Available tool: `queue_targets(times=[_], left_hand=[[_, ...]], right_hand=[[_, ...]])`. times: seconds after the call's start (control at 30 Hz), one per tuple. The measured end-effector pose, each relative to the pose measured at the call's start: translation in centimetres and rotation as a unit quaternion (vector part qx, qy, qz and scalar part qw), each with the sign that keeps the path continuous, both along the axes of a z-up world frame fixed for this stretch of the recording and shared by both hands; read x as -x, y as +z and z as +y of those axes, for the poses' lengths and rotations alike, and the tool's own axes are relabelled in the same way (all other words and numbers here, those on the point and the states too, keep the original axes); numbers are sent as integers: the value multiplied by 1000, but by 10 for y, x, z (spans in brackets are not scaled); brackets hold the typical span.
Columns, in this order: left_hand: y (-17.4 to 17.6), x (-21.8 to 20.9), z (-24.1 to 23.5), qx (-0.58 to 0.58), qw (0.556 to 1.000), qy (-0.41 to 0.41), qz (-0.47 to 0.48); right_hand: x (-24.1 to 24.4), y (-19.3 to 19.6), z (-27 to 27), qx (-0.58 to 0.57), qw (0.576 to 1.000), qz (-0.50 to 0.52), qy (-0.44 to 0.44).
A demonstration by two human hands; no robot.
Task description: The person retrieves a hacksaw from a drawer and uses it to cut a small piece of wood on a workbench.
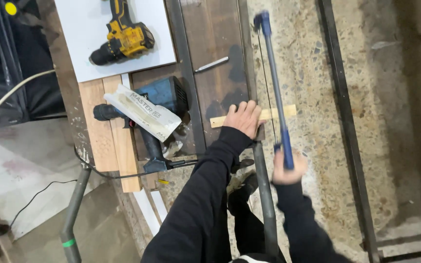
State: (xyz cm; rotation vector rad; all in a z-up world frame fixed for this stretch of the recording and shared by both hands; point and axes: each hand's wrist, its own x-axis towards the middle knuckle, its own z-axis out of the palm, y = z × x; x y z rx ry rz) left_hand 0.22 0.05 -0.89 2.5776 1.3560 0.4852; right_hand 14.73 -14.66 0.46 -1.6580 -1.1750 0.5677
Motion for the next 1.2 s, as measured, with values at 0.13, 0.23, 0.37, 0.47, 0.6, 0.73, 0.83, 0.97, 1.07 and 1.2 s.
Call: queue_targets(times=[0.13, 0.23, 0.37, 0.47, 0.6, 0.73, 0.83, 0.97, 1.07, 1.2], left_hand=[[2, 0, -1, 42, 999, -5, 9], [2, 0, 0, 22, 1000, 0, 0], [7, 3, -2, 12, 1000, -11, 2], [5, 2, -1, 11, 1000, -2, -2], [3, 1, 0, 28, 1000, -4, 7], [6, 2, -2, -2, 1000, 3, 15], [-6, -1, -1, 3, 1000, 19, -10], [1, 2, -1, 15, 1000, 19, -1], [1, 0, 1, 10, 1000, 14, -19], [6, 1, 0, 26, 1000, 17, -6]], right_hand=[[1, 5, 37, 8, 1000, 16, 20], [-7, -1, -39, 26, 1000, -13, 1], [0, 13, -38, 34, 999, -20, 1], [3, 18, 5, -7, 1000, -16, 13], [2, 37, -21, 52, 996, 61, -34], [3, 49, -59, 52, 986, 146, -60], [8, 67, -49, 72, 994, 71, -35], [4, 85, -48, 74, 997, 1, 5], [5, 101, -37, 91, 994, 62, -23], [13, 125, -18, 171, 980, 85, -53]])
